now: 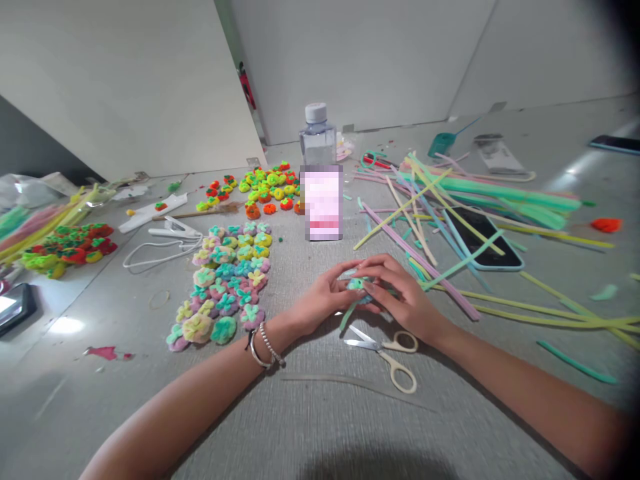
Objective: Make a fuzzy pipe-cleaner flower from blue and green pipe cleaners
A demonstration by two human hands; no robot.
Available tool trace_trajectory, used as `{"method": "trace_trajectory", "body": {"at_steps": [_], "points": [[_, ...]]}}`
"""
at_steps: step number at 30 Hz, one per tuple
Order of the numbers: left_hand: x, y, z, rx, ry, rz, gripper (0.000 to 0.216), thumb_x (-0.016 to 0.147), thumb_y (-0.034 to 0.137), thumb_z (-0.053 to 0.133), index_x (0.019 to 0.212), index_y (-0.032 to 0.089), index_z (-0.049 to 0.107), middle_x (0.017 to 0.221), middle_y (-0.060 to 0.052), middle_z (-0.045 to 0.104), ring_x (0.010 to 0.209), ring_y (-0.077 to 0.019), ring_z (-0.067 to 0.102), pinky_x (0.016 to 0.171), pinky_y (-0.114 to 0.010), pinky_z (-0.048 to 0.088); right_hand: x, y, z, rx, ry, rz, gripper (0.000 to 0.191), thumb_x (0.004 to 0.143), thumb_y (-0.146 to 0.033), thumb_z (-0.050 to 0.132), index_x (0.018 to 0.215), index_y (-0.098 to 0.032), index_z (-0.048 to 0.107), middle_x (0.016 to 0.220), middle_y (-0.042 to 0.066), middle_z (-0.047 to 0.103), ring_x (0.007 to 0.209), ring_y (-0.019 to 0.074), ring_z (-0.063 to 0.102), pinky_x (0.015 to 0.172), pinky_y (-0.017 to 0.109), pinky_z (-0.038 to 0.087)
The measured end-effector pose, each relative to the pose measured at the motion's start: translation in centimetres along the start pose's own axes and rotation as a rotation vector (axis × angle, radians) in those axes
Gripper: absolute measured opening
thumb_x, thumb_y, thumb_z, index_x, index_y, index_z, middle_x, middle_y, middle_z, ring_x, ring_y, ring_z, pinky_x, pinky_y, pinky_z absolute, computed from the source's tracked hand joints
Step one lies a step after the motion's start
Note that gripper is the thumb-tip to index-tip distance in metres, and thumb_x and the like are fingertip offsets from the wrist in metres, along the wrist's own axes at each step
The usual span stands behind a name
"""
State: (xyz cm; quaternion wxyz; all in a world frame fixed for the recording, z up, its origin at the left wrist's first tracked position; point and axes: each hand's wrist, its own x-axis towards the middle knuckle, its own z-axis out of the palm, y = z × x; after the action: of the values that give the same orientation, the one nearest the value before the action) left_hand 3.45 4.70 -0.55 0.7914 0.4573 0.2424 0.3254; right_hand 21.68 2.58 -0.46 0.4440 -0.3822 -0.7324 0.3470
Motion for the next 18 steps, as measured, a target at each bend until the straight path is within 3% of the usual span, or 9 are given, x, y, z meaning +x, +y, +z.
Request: {"method": "trace_trajectory", "body": {"at_steps": [4, 18], "points": [[0.04, -0.31, -0.29, -0.036, -0.046, 0.008, 0.058, 0.085, 0.02, 0.068, 0.136, 0.018, 0.042, 0.113, -0.017, 0.068, 0.084, -0.0235, 0.073, 0.085, -0.038, 0.051, -0.08, -0.12, 0.04, -0.008, 0.003, -0.001, 0.019, 0.094, -0.025, 0.051, 0.106, -0.033, 0.064, 0.112, 0.004, 0.051, 0.11, 0.0187, 0.052, 0.086, 0.033, 0.049], [-0.03, -0.18, -0.22, -0.022, -0.042, -0.007, 0.061, 0.084, 0.02, 0.069, 0.138, 0.017, 0.041, 0.108, -0.017, 0.07, 0.086, -0.023, 0.073, 0.087, -0.037, 0.051, -0.01, -0.35, 0.01, -0.024, 0.002, -0.022, 0.019, 0.094, -0.023, 0.051, 0.106, -0.031, 0.063, 0.111, 0.006, 0.052, 0.111, 0.0221, 0.052, 0.088, 0.039, 0.049]]}}
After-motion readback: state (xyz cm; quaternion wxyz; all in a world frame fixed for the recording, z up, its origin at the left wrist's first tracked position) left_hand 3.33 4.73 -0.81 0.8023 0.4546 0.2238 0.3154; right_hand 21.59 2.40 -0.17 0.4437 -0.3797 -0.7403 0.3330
